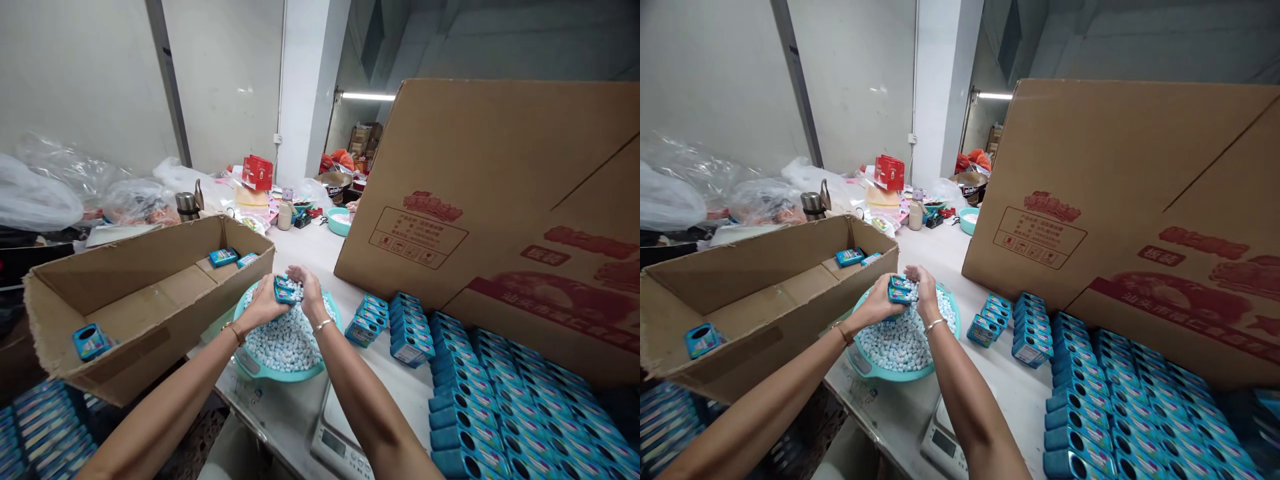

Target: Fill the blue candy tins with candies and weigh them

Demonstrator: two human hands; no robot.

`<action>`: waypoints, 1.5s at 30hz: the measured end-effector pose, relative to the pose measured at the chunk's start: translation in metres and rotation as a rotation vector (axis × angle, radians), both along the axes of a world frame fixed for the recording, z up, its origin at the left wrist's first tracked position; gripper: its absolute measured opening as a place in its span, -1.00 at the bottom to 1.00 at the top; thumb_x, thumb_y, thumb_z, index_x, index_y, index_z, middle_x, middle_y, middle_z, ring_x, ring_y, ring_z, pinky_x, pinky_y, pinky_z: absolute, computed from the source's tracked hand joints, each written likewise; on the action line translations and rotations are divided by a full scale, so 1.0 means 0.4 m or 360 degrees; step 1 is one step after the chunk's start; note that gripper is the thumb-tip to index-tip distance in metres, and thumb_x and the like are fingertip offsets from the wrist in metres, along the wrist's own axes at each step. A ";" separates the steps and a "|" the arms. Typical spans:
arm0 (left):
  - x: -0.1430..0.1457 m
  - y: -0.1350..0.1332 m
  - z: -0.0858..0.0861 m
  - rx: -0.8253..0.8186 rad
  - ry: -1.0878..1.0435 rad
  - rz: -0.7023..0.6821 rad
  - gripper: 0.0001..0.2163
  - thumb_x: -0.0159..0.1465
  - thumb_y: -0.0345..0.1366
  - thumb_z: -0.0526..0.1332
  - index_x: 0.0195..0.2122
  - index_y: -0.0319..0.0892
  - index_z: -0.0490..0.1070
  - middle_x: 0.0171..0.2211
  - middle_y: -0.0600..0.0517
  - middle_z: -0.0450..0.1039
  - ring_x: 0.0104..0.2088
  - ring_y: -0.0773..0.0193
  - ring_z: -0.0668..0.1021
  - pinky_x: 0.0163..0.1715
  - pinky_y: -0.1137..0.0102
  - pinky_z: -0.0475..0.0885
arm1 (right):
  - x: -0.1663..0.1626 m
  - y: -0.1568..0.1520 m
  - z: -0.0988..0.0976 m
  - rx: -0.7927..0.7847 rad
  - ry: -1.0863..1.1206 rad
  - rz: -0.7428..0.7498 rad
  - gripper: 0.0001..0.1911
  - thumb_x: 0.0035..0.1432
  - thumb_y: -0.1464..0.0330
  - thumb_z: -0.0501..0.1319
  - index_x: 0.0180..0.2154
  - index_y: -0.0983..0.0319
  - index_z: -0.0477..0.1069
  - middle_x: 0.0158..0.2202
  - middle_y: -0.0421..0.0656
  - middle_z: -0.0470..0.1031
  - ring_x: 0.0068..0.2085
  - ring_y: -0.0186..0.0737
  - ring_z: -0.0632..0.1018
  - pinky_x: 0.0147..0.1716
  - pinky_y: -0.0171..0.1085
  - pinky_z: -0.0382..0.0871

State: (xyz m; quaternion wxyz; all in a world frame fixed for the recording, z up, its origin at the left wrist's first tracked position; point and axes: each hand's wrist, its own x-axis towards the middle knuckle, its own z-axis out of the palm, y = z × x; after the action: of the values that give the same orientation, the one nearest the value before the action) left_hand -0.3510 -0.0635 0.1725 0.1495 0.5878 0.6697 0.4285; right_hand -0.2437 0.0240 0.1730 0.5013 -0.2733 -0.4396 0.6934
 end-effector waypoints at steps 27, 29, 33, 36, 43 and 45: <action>0.037 -0.030 -0.015 0.0211 -0.1086 -0.0065 -0.34 -0.14 -0.35 0.46 -0.01 -0.14 0.24 -0.15 0.04 0.47 -0.16 0.18 0.57 -0.11 0.25 0.49 | -0.003 -0.019 0.036 0.0302 -0.0356 0.0089 -0.51 0.13 -0.04 0.14 -0.24 0.22 0.56 -0.25 -0.07 0.63 -0.14 -0.11 0.58 -0.03 -0.13 0.36; 0.041 -0.036 -0.007 0.0239 -0.1087 -0.0060 -0.33 -0.16 -0.36 0.47 -0.01 -0.14 0.24 -0.15 0.03 0.46 -0.15 0.16 0.57 -0.10 0.23 0.49 | 0.000 -0.037 0.050 0.0379 -0.0325 0.0086 -0.56 0.11 -0.01 0.17 -0.27 0.21 0.57 -0.23 -0.09 0.63 -0.14 -0.13 0.57 -0.01 -0.15 0.36; 0.063 -0.091 0.046 0.0245 -0.1083 -0.0176 -0.31 -0.11 -0.35 0.48 0.04 -0.12 0.23 -0.09 0.00 0.47 -0.09 0.11 0.57 -0.05 0.23 0.48 | 0.068 -0.053 0.084 0.0240 -0.0131 0.0173 -0.56 0.14 0.00 0.15 -0.24 0.20 0.57 -0.17 -0.09 0.62 -0.13 -0.15 0.58 -0.06 -0.17 0.39; 0.096 -0.159 0.101 0.0241 -0.1072 -0.0370 -0.29 -0.07 -0.34 0.49 0.09 -0.08 0.22 -0.02 -0.01 0.45 -0.04 0.09 0.56 -0.02 0.24 0.48 | 0.192 -0.046 0.086 0.0065 0.0003 -0.0059 -0.58 0.11 0.00 0.20 -0.23 0.18 0.56 -0.18 -0.11 0.61 -0.14 -0.17 0.58 -0.13 -0.21 0.41; 0.292 -0.264 0.057 -0.0138 -0.1469 -0.0796 -0.22 -0.12 -0.43 0.51 0.09 0.02 0.17 -0.07 0.04 0.49 -0.13 0.10 0.61 -0.09 0.22 0.53 | 0.529 -0.130 -0.024 -0.0197 0.0097 -0.0624 -0.73 -0.03 0.15 0.37 -0.32 0.19 0.55 -0.34 -0.17 0.60 -0.33 -0.28 0.56 -0.28 -0.29 0.42; 0.356 -0.272 -0.001 -0.0339 -0.1568 -0.0936 -0.23 -0.09 -0.42 0.49 0.10 0.02 0.14 -0.07 0.03 0.49 -0.16 0.10 0.62 -0.13 0.19 0.54 | 0.596 -0.176 -0.066 -0.0268 0.0110 -0.0741 -0.72 -0.04 0.16 0.39 -0.32 0.19 0.54 -0.35 -0.18 0.60 -0.35 -0.30 0.56 -0.29 -0.29 0.43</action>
State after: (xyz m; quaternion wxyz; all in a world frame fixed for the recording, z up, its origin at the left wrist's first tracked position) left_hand -0.2086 -0.1721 0.1720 0.6142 0.4622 0.3693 0.5222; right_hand -0.0051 -0.0465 0.1466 0.6377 -0.3842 -0.2880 0.6024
